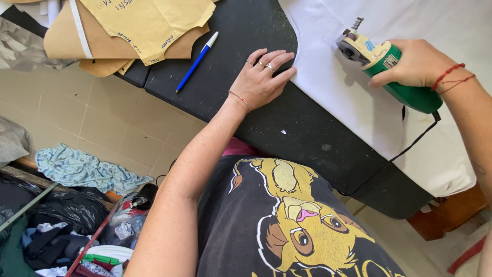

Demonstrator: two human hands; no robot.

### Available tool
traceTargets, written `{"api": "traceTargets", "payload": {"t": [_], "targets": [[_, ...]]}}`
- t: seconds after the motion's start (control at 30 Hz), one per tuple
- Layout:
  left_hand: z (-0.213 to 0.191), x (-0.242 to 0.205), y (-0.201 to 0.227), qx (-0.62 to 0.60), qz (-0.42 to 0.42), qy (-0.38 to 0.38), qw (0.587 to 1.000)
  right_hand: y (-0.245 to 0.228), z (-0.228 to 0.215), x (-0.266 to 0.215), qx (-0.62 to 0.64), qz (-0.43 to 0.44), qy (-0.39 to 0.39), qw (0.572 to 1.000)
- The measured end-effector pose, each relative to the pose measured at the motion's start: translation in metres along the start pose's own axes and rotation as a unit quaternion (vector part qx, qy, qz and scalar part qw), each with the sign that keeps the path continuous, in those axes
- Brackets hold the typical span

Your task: The person lays a brown paper pattern on a white fabric sheet and traces its outline with a blue pen. They then use a green electric rotary cutter to cut the fabric along the traced lines. After cutting, the person removes the cut piece and repeats the process with another pattern, later using a roll of tape and the pen to mark a curved line on the fabric.

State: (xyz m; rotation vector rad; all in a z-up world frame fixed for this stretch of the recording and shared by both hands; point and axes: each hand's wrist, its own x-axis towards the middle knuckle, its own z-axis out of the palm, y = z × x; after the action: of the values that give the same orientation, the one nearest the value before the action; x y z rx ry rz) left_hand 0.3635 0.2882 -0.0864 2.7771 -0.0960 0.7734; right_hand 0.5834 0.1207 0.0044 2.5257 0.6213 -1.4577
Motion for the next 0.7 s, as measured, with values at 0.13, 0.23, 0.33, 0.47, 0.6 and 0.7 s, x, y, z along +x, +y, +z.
{"api": "traceTargets", "payload": {"t": [0.13, 0.23, 0.33, 0.47, 0.6, 0.7], "targets": [[0.000, 0.000, 0.000, 0.000, 0.001, -0.001, 1.000, -0.003, 0.004, 0.005, 0.021, -0.013, 0.017, 1.000], [-0.001, 0.000, 0.000, -0.002, -0.001, 0.000, 1.000, -0.009, 0.006, 0.008, 0.037, -0.018, 0.033, 0.999], [0.000, -0.001, 0.000, 0.001, -0.002, 0.001, 1.000, -0.026, 0.002, 0.002, 0.069, 0.013, 0.025, 0.997], [0.001, 0.001, -0.002, -0.011, -0.008, -0.008, 1.000, -0.028, 0.003, 0.008, 0.073, 0.006, 0.031, 0.997], [0.011, 0.026, -0.019, -0.078, -0.052, -0.043, 0.995, -0.041, -0.005, -0.016, 0.053, 0.047, 0.010, 0.997], [0.041, 0.033, -0.027, -0.041, -0.047, -0.054, 0.997, -0.024, 0.012, -0.029, -0.007, 0.045, 0.044, 0.998]]}}
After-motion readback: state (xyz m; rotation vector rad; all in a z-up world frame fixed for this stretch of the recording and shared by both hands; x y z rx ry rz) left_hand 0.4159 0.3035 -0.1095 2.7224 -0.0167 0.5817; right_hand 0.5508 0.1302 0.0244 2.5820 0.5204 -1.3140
